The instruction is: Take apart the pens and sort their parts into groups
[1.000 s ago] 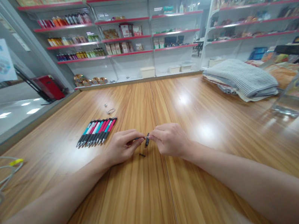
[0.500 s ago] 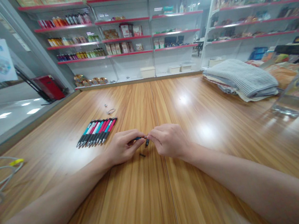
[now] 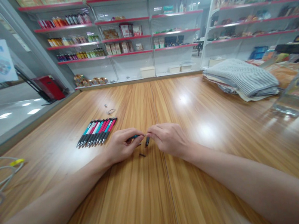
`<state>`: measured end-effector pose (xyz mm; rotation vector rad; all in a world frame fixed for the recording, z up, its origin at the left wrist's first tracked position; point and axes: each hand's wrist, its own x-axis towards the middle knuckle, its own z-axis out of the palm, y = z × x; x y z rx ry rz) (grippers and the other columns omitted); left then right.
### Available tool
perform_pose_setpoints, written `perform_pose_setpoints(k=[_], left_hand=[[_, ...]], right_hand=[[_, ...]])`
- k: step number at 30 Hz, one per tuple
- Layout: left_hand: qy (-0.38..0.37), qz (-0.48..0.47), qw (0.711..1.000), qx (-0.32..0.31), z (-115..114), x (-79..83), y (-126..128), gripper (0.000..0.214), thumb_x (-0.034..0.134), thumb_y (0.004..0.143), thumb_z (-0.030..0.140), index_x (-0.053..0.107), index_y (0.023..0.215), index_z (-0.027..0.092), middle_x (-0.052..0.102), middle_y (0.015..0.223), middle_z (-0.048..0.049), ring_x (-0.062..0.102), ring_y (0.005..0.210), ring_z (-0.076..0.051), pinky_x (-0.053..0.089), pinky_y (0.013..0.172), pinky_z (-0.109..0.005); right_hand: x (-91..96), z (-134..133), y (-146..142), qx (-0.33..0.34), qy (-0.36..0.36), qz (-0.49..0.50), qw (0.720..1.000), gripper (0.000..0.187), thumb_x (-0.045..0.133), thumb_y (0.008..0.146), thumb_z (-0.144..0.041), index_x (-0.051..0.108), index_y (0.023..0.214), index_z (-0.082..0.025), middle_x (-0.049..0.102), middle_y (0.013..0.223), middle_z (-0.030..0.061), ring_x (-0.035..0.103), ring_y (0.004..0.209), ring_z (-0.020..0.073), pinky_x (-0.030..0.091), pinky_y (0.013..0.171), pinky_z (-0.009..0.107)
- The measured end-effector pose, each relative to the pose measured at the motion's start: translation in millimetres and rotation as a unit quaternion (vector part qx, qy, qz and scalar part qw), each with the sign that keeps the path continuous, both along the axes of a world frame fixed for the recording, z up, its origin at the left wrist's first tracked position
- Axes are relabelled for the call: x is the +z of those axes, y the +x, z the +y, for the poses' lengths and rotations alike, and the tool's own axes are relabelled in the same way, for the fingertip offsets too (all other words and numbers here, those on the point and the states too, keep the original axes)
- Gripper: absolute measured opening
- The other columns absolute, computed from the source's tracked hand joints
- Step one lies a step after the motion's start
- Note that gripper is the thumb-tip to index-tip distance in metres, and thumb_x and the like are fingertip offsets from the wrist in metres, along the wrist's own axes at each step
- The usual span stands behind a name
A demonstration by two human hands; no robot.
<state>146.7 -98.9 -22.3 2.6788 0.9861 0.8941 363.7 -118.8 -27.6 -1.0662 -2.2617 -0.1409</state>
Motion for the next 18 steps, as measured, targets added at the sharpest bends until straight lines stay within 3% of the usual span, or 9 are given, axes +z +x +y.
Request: perform_pose_setpoints(k=[6, 11, 18], left_hand=[[0.024, 0.081, 0.992, 0.098, -2.7, 1.0, -1.9, 0.015, 0.056, 0.079, 0.034, 0.059, 0.087, 0.021, 0.062, 0.069, -0.0005, 0.056, 0.062, -0.015, 0.037, 0.058, -0.026], [0.041, 0.143, 0.984, 0.099, -1.6, -2.1, -2.7, 0.011, 0.056, 0.076, 0.032, 0.056, 0.08, 0.021, 0.064, 0.072, -0.0025, 0.059, 0.067, -0.019, 0.035, 0.056, -0.027], [0.021, 0.126, 0.988, 0.085, 2.8, -3.7, -4.1, 0.007, 0.053, 0.078, 0.026, 0.057, 0.079, 0.02, 0.063, 0.077, -0.0033, 0.06, 0.074, -0.02, 0.041, 0.063, -0.028]], right_hand=[[1.6, -0.1, 0.0, -0.008, -0.01, -0.024, 1.0, 0.017, 0.047, 0.092, -0.027, 0.061, 0.088, -0.017, 0.067, 0.081, 0.0042, 0.06, 0.073, 0.0144, 0.035, 0.062, 0.025], [2.0, -2.3, 0.6, 0.011, -0.013, -0.05, 0.999, 0.015, 0.049, 0.09, -0.028, 0.061, 0.088, -0.019, 0.067, 0.078, 0.0019, 0.06, 0.071, 0.0137, 0.033, 0.06, 0.026], [1.0, -3.7, 1.2, 0.082, -0.032, -0.085, 0.992, 0.018, 0.049, 0.09, -0.029, 0.064, 0.089, -0.02, 0.068, 0.08, 0.0018, 0.061, 0.071, 0.0126, 0.034, 0.059, 0.024]])
